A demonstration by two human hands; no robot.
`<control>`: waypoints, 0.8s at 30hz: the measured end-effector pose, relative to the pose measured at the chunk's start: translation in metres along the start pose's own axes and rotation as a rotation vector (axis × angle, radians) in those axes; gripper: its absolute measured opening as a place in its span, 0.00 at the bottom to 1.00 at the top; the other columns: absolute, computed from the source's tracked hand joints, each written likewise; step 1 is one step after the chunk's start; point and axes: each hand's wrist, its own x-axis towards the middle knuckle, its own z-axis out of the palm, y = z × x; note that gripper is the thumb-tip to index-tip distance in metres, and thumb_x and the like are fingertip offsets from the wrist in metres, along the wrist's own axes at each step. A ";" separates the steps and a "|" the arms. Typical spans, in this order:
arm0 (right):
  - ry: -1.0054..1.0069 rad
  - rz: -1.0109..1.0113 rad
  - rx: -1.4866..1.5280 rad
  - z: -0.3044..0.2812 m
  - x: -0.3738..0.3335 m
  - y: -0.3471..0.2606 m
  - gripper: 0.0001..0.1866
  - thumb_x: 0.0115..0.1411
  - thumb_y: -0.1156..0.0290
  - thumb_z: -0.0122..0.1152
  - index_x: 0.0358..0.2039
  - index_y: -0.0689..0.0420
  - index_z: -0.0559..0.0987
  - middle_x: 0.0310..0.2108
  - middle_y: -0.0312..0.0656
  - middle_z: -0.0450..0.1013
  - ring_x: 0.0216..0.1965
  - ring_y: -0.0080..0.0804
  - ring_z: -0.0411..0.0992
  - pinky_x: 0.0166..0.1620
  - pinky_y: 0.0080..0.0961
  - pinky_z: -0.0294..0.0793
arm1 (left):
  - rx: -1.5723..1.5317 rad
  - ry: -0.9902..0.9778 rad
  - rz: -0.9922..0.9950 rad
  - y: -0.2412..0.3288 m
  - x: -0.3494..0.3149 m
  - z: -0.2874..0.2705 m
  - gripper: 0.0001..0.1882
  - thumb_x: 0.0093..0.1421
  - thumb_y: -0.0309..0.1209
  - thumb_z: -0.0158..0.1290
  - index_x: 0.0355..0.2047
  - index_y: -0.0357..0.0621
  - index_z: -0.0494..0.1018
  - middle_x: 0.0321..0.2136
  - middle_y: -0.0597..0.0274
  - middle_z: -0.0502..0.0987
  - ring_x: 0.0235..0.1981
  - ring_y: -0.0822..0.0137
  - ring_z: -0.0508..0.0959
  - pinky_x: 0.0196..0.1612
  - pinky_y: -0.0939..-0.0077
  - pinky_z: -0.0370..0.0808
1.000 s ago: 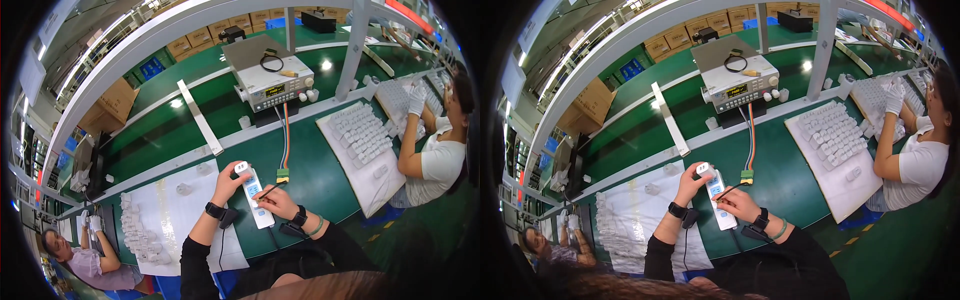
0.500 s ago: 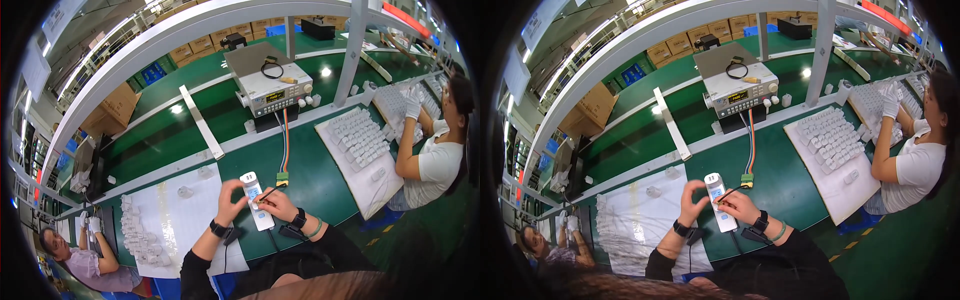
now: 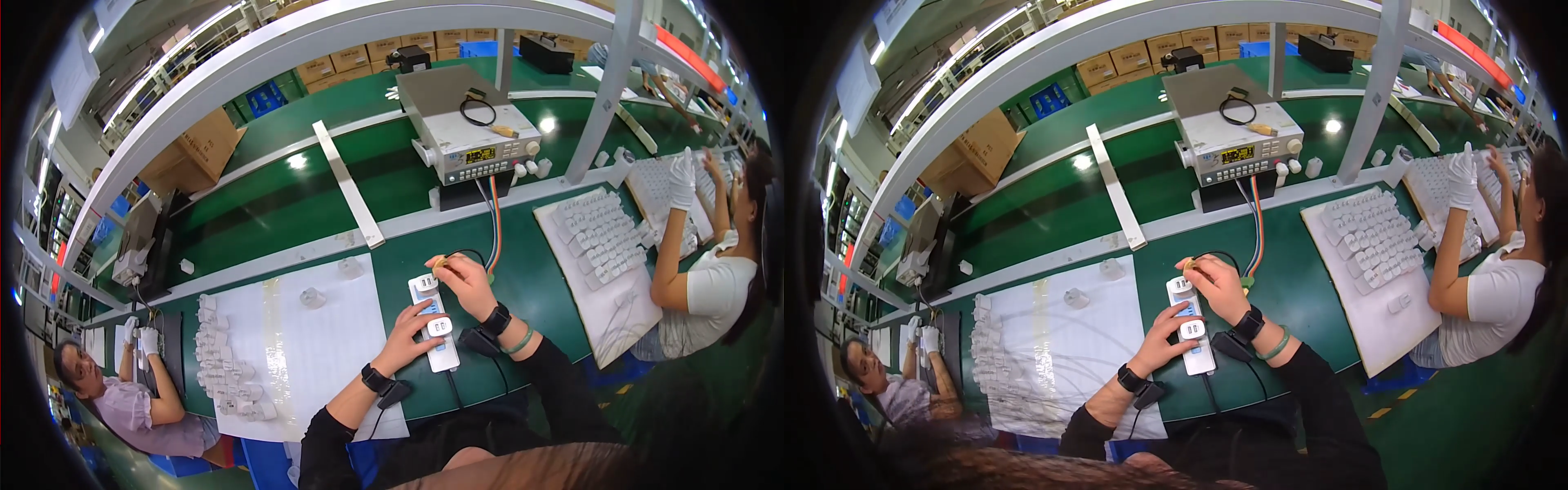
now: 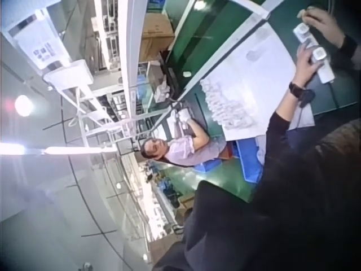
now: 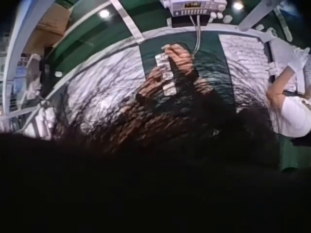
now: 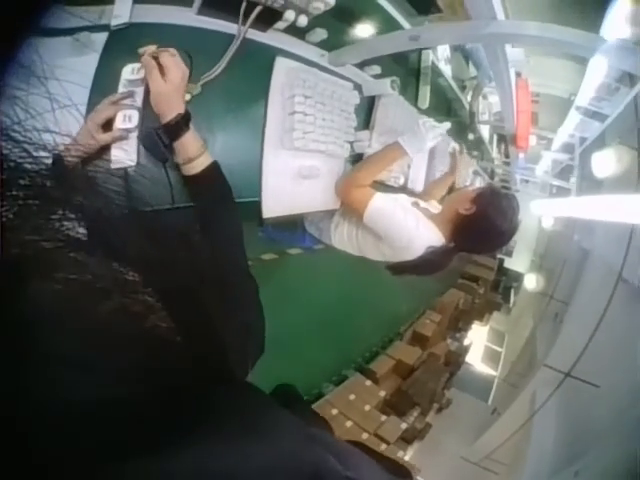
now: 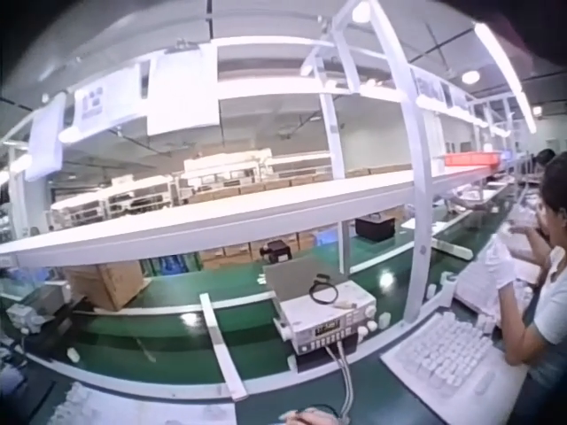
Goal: The person picks up a power adapter, plugs it into a power strip, and touches a probe to it. They then remove the adapter and place it on a white sheet, repeating the process with several more units.
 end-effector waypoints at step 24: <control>-0.101 -0.017 -0.064 0.020 -0.018 0.043 0.08 0.57 0.76 0.57 0.38 0.61 0.78 0.37 0.40 0.73 0.34 0.33 0.69 0.39 0.24 0.69 | 0.794 0.277 -0.287 -0.094 0.229 -0.097 0.20 0.45 0.37 0.61 0.40 0.50 0.75 0.34 0.55 0.79 0.39 0.49 0.77 0.42 0.57 0.74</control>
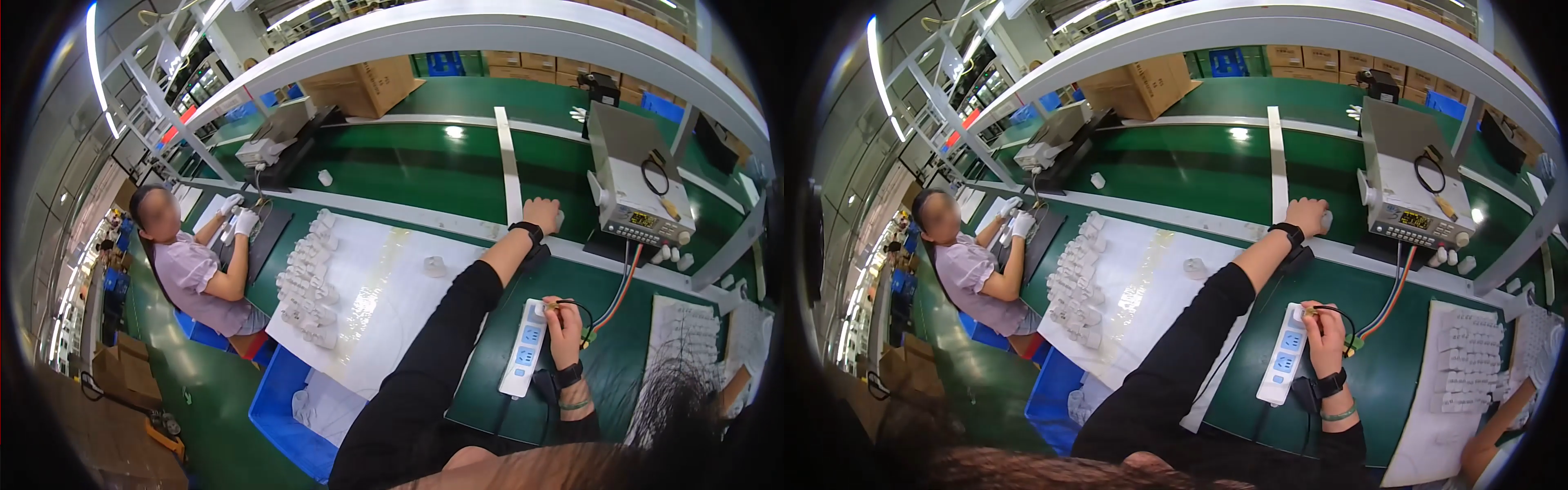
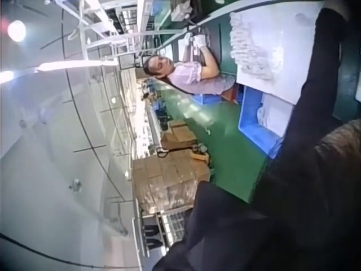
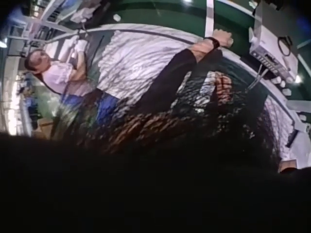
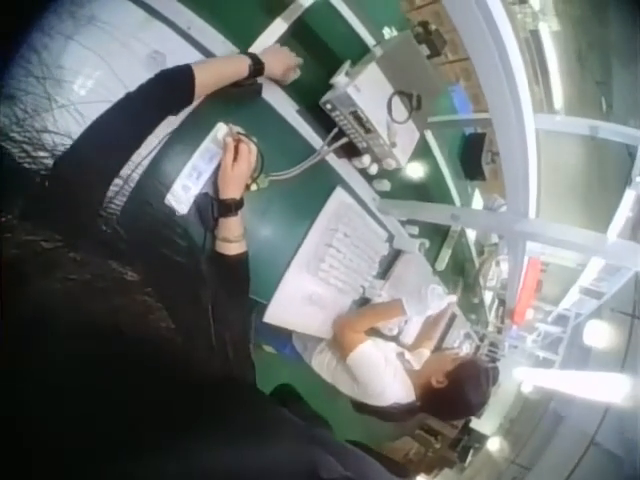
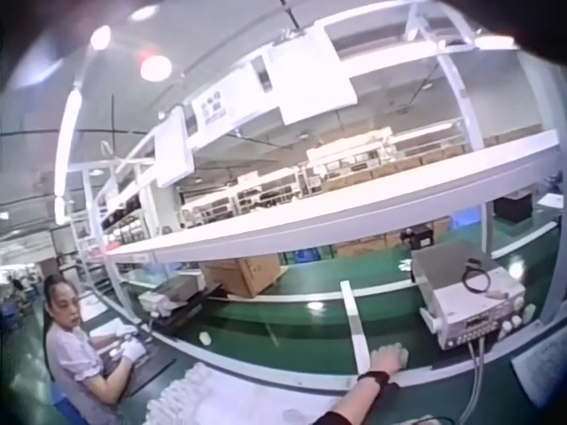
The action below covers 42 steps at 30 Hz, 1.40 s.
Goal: The person picks up a power adapter, plugs it into a power strip, and touches a probe to it. They then remove the adapter and place it on a white sheet, repeating the process with several more units.
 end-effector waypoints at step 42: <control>-0.007 -0.043 0.016 -0.008 0.000 0.002 0.13 0.58 0.66 0.60 0.36 0.64 0.78 0.32 0.42 0.74 0.35 0.38 0.71 0.41 0.30 0.70 | -0.687 -0.248 0.201 0.061 -0.261 -0.055 0.20 0.52 0.29 0.63 0.45 0.42 0.73 0.46 0.61 0.76 0.50 0.68 0.74 0.54 0.71 0.69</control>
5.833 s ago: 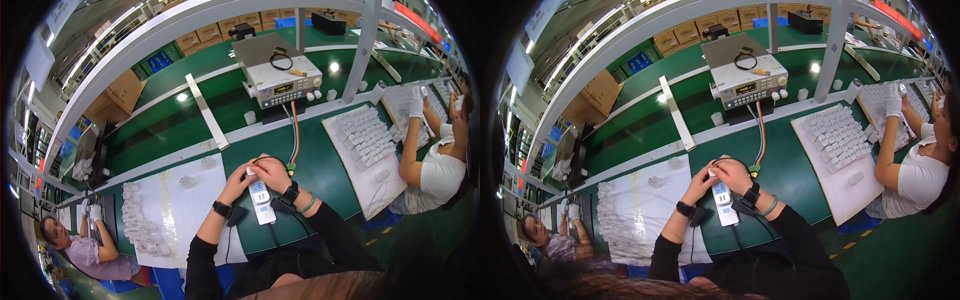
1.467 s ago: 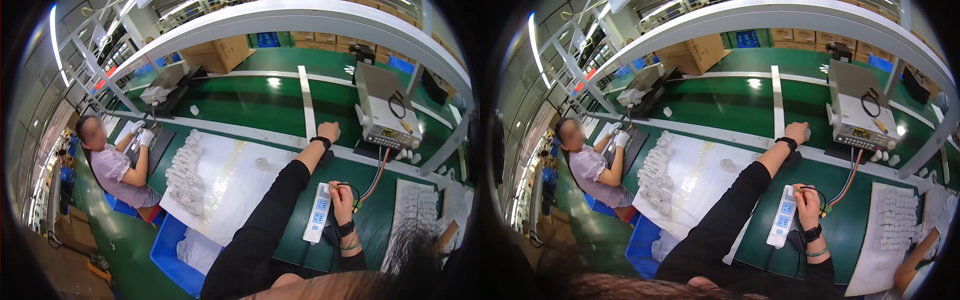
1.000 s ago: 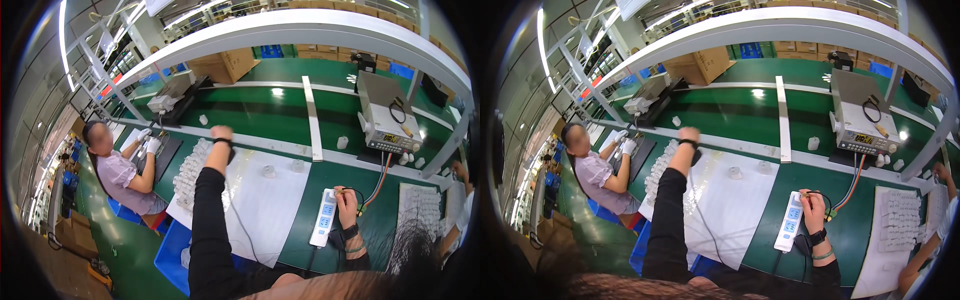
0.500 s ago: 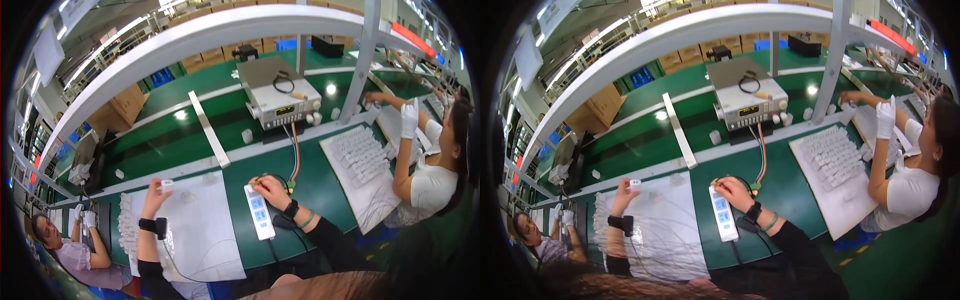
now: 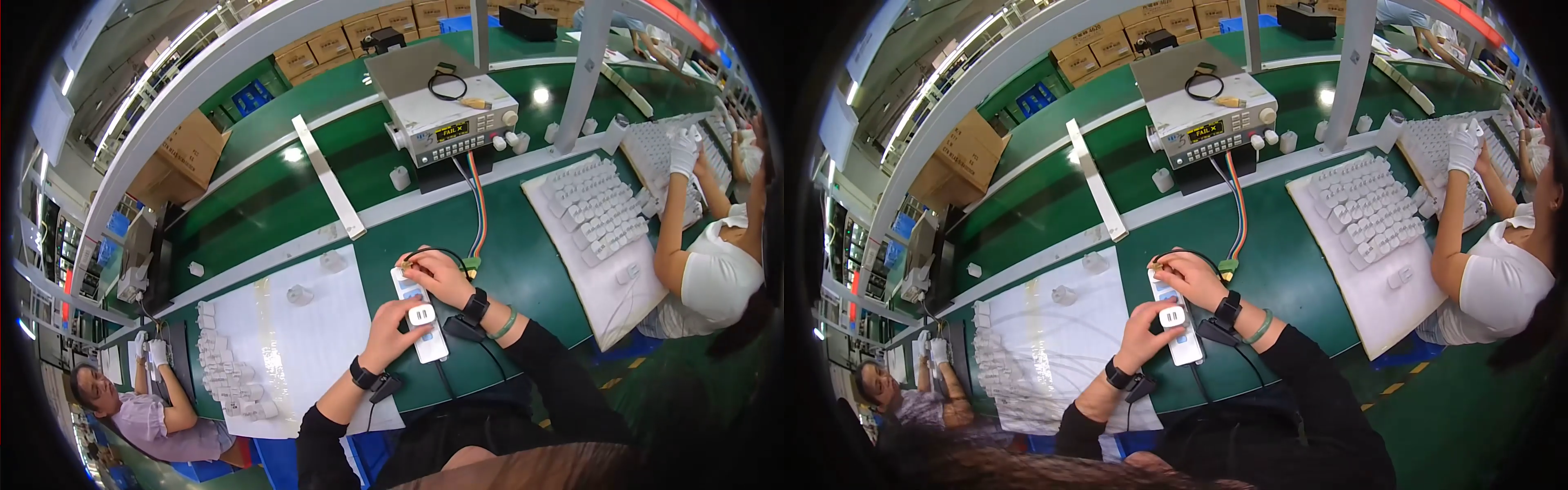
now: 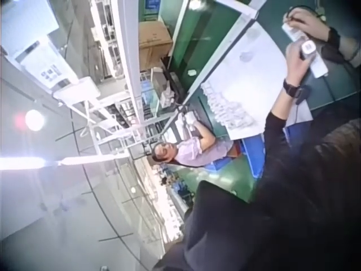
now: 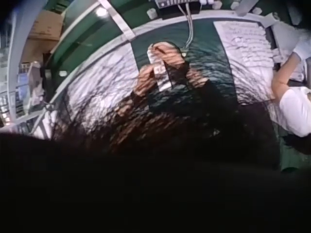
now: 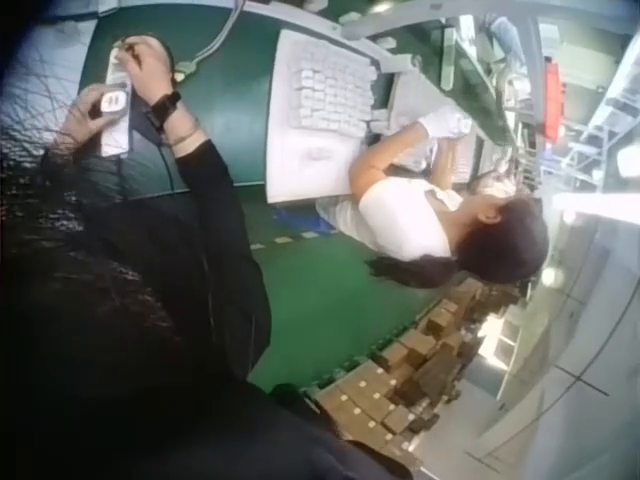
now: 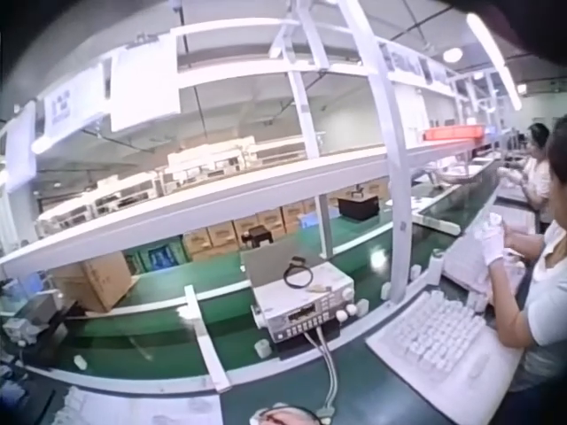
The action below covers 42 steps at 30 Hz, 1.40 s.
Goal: The person picks up a power adapter, plugs it into a power strip, and touches a probe to it. They then remove the adapter and place it on a white sheet, repeating the process with several more units.
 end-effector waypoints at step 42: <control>0.010 0.077 -0.190 -0.005 0.004 -0.023 0.12 0.60 0.67 0.55 0.36 0.63 0.78 0.38 0.44 0.76 0.41 0.40 0.74 0.45 0.32 0.72 | -0.338 0.060 -0.080 -0.067 0.054 0.001 0.27 0.54 0.27 0.61 0.54 0.39 0.68 0.47 0.62 0.75 0.48 0.71 0.74 0.52 0.76 0.70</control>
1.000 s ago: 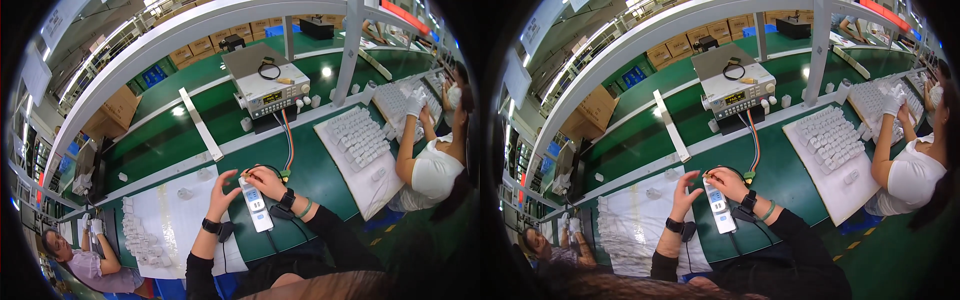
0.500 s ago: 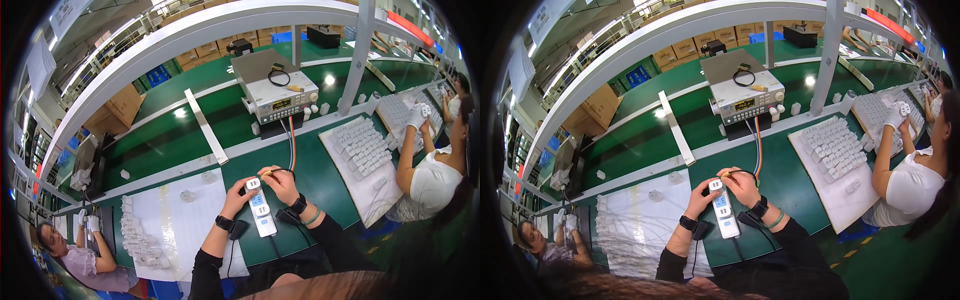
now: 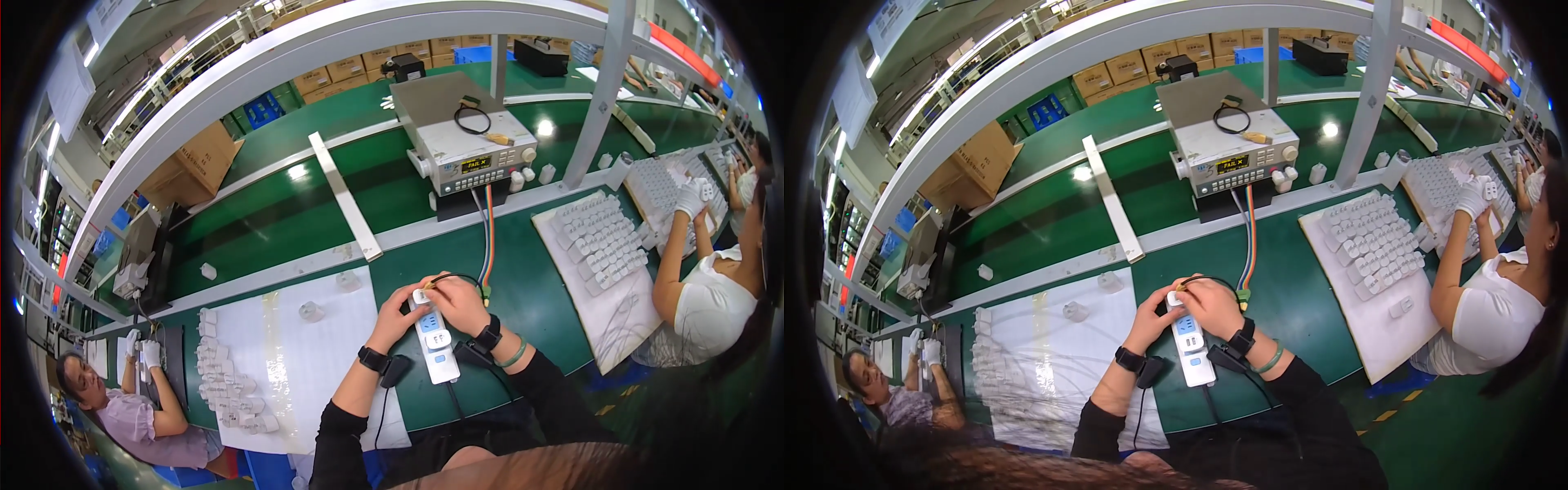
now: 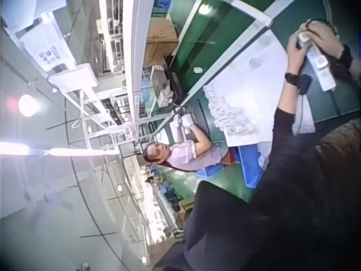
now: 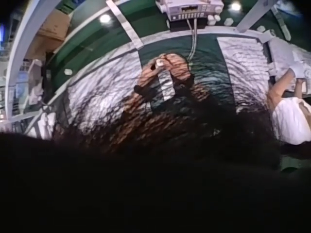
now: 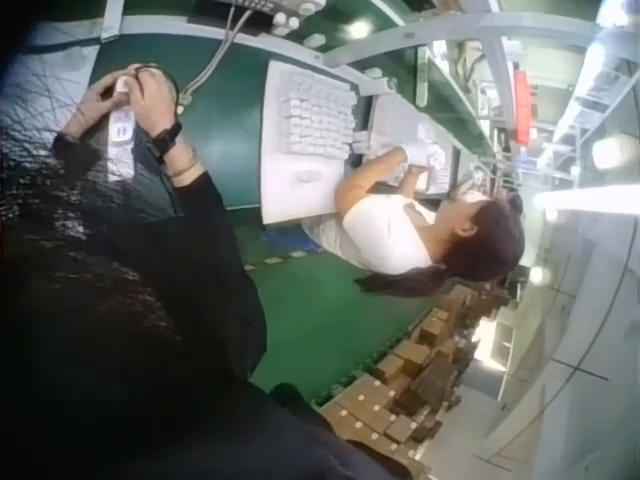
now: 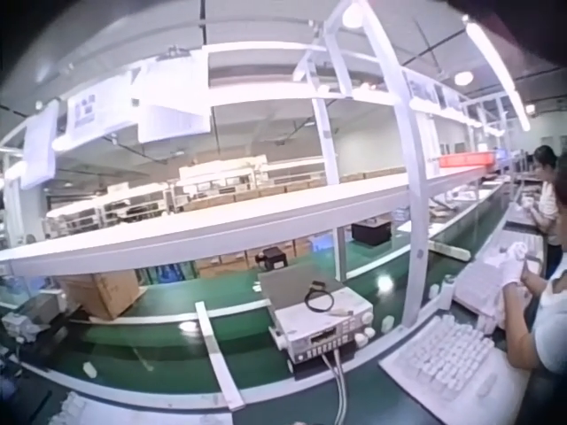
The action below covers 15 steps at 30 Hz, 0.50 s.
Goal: The person picks up a power adapter, plugs it into a power strip, and touches a probe to it. They then remove the adapter and place it on a white sheet, repeating the process with several more units.
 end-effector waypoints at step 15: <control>-0.184 0.264 0.191 -0.024 -0.030 -0.030 0.10 0.60 0.68 0.58 0.39 0.58 0.79 0.37 0.42 0.75 0.37 0.27 0.74 0.39 0.22 0.73 | -0.065 0.013 0.000 -0.021 -0.003 -0.002 0.27 0.55 0.27 0.60 0.55 0.38 0.67 0.50 0.61 0.74 0.50 0.70 0.73 0.54 0.76 0.68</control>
